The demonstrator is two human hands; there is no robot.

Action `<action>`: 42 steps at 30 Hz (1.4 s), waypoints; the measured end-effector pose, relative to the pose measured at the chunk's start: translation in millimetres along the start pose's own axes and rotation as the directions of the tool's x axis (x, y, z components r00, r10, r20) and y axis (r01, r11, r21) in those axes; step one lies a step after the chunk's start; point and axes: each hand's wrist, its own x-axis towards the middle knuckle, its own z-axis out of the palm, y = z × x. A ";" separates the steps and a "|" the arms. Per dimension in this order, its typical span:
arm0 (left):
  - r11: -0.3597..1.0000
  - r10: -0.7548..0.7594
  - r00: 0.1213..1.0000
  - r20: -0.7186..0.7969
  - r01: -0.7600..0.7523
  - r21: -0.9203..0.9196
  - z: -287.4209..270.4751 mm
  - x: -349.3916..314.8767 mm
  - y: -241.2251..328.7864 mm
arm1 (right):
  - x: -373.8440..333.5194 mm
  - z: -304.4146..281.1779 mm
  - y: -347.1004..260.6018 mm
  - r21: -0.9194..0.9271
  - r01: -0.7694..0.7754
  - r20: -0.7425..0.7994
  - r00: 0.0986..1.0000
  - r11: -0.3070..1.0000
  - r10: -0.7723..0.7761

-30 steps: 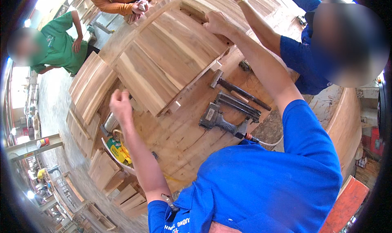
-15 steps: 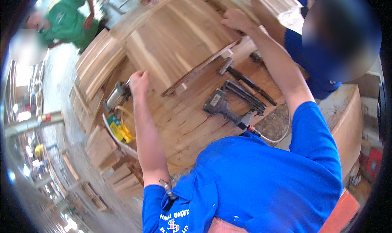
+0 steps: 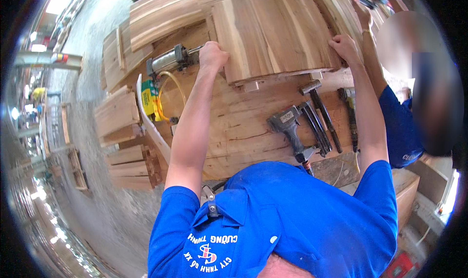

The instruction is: The person assembles a wooden furniture frame by positioning planks and using a pneumatic nail gun to fasten them. They repeatedly pick up planks, align them on the frame, and drive nails into the joints. A coworker is visible nearby but not directly involved in the wearer's actions.

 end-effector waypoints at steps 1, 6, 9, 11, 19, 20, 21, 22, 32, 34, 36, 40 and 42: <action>1.000 0.015 1.000 -0.028 -0.015 0.013 3.9 0.8 -4.6 | -2.3 -0.3 -1.4 0.006 0.009 -0.009 1.000 1.000 -0.009; 1.000 -0.009 0.993 -0.114 0.010 0.004 19.2 4.5 -17.4 | -6.1 -3.0 -8.9 0.066 0.003 -0.027 1.000 0.998 -0.001; 0.997 -0.061 0.994 -0.095 0.056 -0.054 19.2 2.5 -16.4 | -8.2 1.9 -7.8 0.093 -0.008 -0.056 0.998 0.996 0.013; 0.998 -0.047 0.993 -0.105 0.042 -0.047 16.7 0.1 -11.5 | -2.8 8.3 1.4 0.069 -0.006 -0.057 0.998 0.998 0.010; 0.940 0.091 0.931 -0.353 -0.197 -0.278 15.5 -62.1 -13.5 | 13.7 14.2 26.0 0.242 -0.035 0.017 0.999 0.970 0.031; 0.909 0.170 0.897 -0.408 -0.303 -0.287 18.8 -76.8 -15.1 | 15.9 12.9 25.1 0.273 -0.025 -0.028 0.999 0.962 0.034; 0.895 0.201 0.873 -0.445 -0.349 -0.279 25.5 -91.2 -20.5 | 21.9 9.2 13.8 0.241 -0.037 -0.019 0.999 0.970 0.043; 0.878 0.236 0.847 -0.477 -0.396 -0.269 31.8 -103.5 -24.5 | 26.0 2.9 1.4 0.208 -0.053 -0.012 0.998 0.977 0.057; 0.895 0.325 0.802 -0.502 -0.432 -0.109 75.5 -126.3 -42.1 | 23.2 -11.6 -50.6 0.511 -0.325 0.198 0.945 0.796 0.258; 0.893 0.329 0.790 -0.517 -0.439 -0.102 79.9 -124.0 -46.9 | 16.1 -6.1 -59.5 0.593 -0.301 0.124 0.950 0.747 0.285; 0.878 0.341 0.772 -0.536 -0.466 -0.112 82.1 -122.4 -46.8 | 20.4 -8.4 -46.9 0.515 -0.305 0.123 0.951 0.801 0.284; 0.858 0.345 0.730 -0.590 -0.500 -0.118 86.6 -120.4 -52.5 | 14.3 -10.7 -61.5 0.604 -0.277 0.150 0.960 0.747 0.235; 0.860 0.345 0.726 -0.595 -0.498 -0.110 82.8 -121.5 -52.7 | 13.0 -16.3 -76.2 0.575 -0.288 0.170 0.958 0.766 0.232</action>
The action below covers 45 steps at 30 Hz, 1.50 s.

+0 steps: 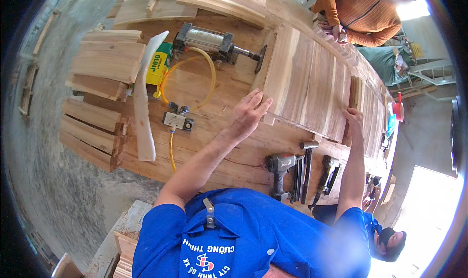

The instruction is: The person assembles a wooden furniture frame by positioning planks and using a pneumatic nail gun to fasten them. They repeatedly pick up planks, align them on the frame, and drive nails into the joints. A coworker is visible nearby but not directly involved in the wearer's actions.

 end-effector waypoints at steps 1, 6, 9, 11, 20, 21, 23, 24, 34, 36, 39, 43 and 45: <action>1.000 0.000 1.000 -0.003 0.000 0.006 -1.6 0.6 0.7 | 1.5 1.7 -3.2 -0.017 -0.005 0.011 1.000 1.000 0.005; 0.999 0.033 0.999 -0.014 -0.033 0.012 -1.4 2.4 1.3 | 34.2 -24.6 29.8 -0.207 0.049 0.069 0.997 0.977 -0.036; 0.999 0.043 0.999 -0.004 -0.043 -0.004 -2.3 3.0 0.0 | 43.9 -28.5 43.7 -0.254 0.070 0.077 0.996 0.965 -0.052; 0.999 0.042 0.999 -0.002 -0.042 -0.010 -2.5 2.1 -1.6 | 45.4 -26.8 41.6 -0.282 0.082 0.071 0.995 0.956 -0.064; 0.999 0.049 0.999 0.005 -0.049 -0.005 -7.2 1.3 0.7 | 50.1 -31.5 61.6 -0.282 0.105 -0.009 0.994 0.954 -0.112; 0.999 0.042 0.999 -0.004 -0.042 0.003 -6.9 0.8 0.9 | 48.9 -28.0 55.3 -0.270 0.097 0.007 0.995 0.958 -0.098; 0.999 0.035 0.999 -0.016 -0.035 0.004 -6.3 0.0 1.5 | 44.4 -24.5 47.9 -0.264 0.109 0.023 0.994 0.958 -0.106; 0.999 0.036 0.999 -0.019 -0.036 -0.002 -6.0 0.0 1.3 | 42.8 -24.0 46.0 -0.270 0.129 0.024 0.992 0.954 -0.128; 0.999 0.041 0.998 -0.048 -0.040 0.026 -1.4 -1.0 0.8 | 24.9 -11.8 15.6 -0.269 0.141 0.058 0.990 0.953 -0.130; 0.999 0.044 0.998 -0.040 -0.043 0.023 -1.3 0.6 2.6 | 32.1 -19.6 20.8 -0.318 0.135 0.062 0.991 0.939 -0.122; 0.998 0.054 0.997 -0.053 -0.052 0.026 -1.6 0.2 1.2 | 42.5 -22.3 38.0 -0.387 0.153 0.017 0.987 0.909 -0.159; 0.998 0.058 0.996 -0.071 -0.056 0.031 -1.4 0.8 2.3 | 53.0 -25.1 65.4 -0.255 0.152 -0.033 0.986 0.955 -0.166; 0.998 0.058 0.996 -0.067 -0.057 0.008 -2.3 1.2 1.7 | 61.4 -29.1 74.4 -0.314 0.119 -0.045 0.989 0.942 -0.140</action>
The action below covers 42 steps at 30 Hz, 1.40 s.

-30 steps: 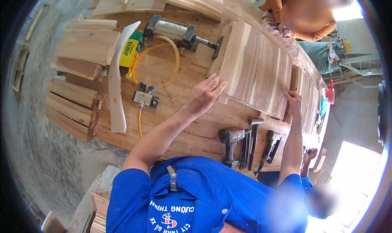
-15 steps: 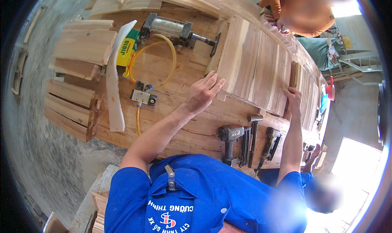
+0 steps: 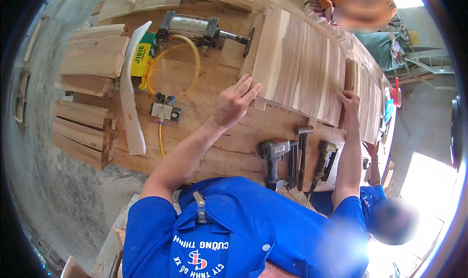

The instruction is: The person assembles a wooden furniture frame by positioning planks and using a pneumatic nail gun to fasten them. They repeatedly pick up planks, align them on the frame, and drive nails into the joints. A coworker is visible nearby but not directly involved in the wearer's actions.

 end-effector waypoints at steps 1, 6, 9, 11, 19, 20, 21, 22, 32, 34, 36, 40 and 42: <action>1.000 0.002 1.000 0.000 -0.002 -0.013 0.0 0.4 0.3 | 0.0 -2.6 5.2 -0.032 -0.013 -0.005 1.000 0.999 0.013; 1.000 -0.006 1.000 0.001 0.006 0.001 -0.1 -1.4 0.2 | -8.4 -5.9 -30.8 -0.287 0.107 0.046 0.994 0.952 -0.098; 1.000 -0.007 1.000 0.002 0.007 -0.005 -0.7 -2.2 -4.1 | -16.1 -8.0 -64.7 -0.313 0.085 0.069 0.995 0.946 -0.066; 0.997 -0.035 0.999 0.007 0.035 -0.076 -5.9 -6.0 -3.7 | -20.9 -10.3 -71.8 -0.312 0.086 0.095 0.994 0.946 -0.058; 0.985 -0.126 0.991 0.052 0.131 -0.111 -37.5 -9.8 6.8 | 12.3 -19.0 -51.2 -0.460 0.037 0.184 0.982 0.887 0.054; 0.988 -0.118 0.991 0.054 0.123 -0.092 -35.2 -7.6 6.5 | 15.7 -17.8 -53.3 -0.480 0.016 0.190 0.978 0.877 0.086; 0.991 -0.110 0.992 0.058 0.114 -0.074 -31.6 -4.2 5.2 | 15.9 -16.3 -53.5 -0.468 0.014 0.183 0.980 0.884 0.081; 0.993 -0.101 0.993 0.062 0.105 -0.057 -29.1 -1.1 4.1 | 14.5 -14.5 -52.8 -0.456 0.011 0.175 0.982 0.890 0.078; 1.000 0.006 0.997 0.075 -0.004 -0.028 -7.0 5.0 -12.5 | 0.4 -11.2 -64.0 -0.333 -0.029 0.142 0.987 0.942 0.081; 0.999 0.030 0.997 0.075 -0.028 -0.027 -7.9 6.3 -10.3 | -3.0 -11.6 -54.5 -0.251 -0.036 0.138 0.988 0.967 0.072; 0.998 0.038 0.997 0.068 -0.035 -0.046 -6.9 4.8 -12.1 | -0.9 -10.5 -49.6 -0.196 -0.040 0.135 0.989 0.980 0.067; 0.998 0.059 0.996 0.066 -0.057 -0.035 -7.5 2.7 -16.8 | -5.7 -7.6 -59.2 -0.147 -0.064 0.157 0.984 0.987 0.087; 0.998 0.045 0.996 0.083 -0.041 -0.043 -10.4 3.0 -13.0 | -6.9 -9.1 -55.2 -0.133 -0.064 0.161 0.983 0.989 0.085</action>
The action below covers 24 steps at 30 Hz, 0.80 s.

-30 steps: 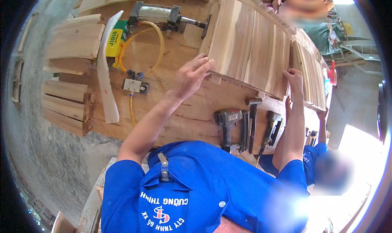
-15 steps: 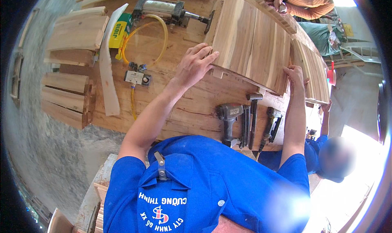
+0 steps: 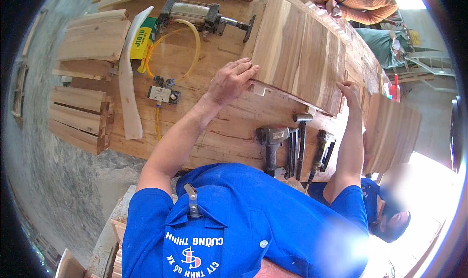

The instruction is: The person assembles a wooden furniture frame by positioning planks and using a pneumatic nail gun to fasten them. They repeatedly pick up planks, align them on the frame, and drive nails into the joints. A coworker is visible nearby but not directly involved in the wearer's actions.

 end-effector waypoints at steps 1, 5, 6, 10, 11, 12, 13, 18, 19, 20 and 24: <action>1.000 -0.008 1.000 0.009 0.008 -0.004 -1.4 0.2 1.9 | 0.3 -0.1 1.6 0.002 0.013 -0.002 1.000 1.000 -0.013; 0.999 -0.014 1.000 -0.005 0.014 -0.033 3.6 -3.7 -0.3 | 4.1 -0.3 16.6 0.031 0.060 -0.038 0.998 0.998 -0.059; 0.999 -0.016 1.000 -0.011 0.016 -0.035 4.8 -4.5 -0.5 | 4.4 1.0 18.6 0.032 0.064 -0.038 0.997 0.997 -0.062; 1.000 -0.010 1.000 -0.019 0.009 -0.015 4.9 -4.1 -1.7 | 3.5 4.6 14.7 0.051 0.058 -0.040 0.998 0.997 -0.056; 1.000 -0.008 1.000 -0.017 0.007 -0.015 4.3 -3.3 -2.0 | 4.3 4.8 14.8 0.064 0.051 -0.046 0.998 0.997 -0.048; 1.000 -0.005 1.000 -0.015 0.005 -0.015 3.8 -3.3 -1.4 | 4.3 4.2 15.5 0.072 0.062 -0.044 0.997 0.996 -0.059; 1.000 -0.003 1.000 -0.013 0.003 -0.015 3.2 -3.1 -0.9 | 3.9 3.9 16.4 0.080 0.073 -0.041 0.997 0.994 -0.070; 1.000 -0.019 1.000 -0.020 0.019 -0.018 4.4 -3.5 0.6 | 5.2 3.7 20.3 0.045 0.085 -0.040 0.996 0.995 -0.083; 1.000 -0.018 1.000 -0.021 0.018 -0.021 3.9 -3.0 0.5 | 4.3 5.0 21.4 0.067 0.100 -0.039 0.994 0.993 -0.098; 1.000 -0.017 1.000 -0.021 0.016 -0.022 4.0 -3.1 0.6 | 4.1 5.0 22.4 0.088 0.115 -0.038 0.993 0.989 -0.112; 0.999 -0.020 1.000 -0.023 0.020 -0.025 4.7 -4.0 -0.3 | 6.5 3.8 21.7 0.072 0.089 -0.035 0.996 0.993 -0.086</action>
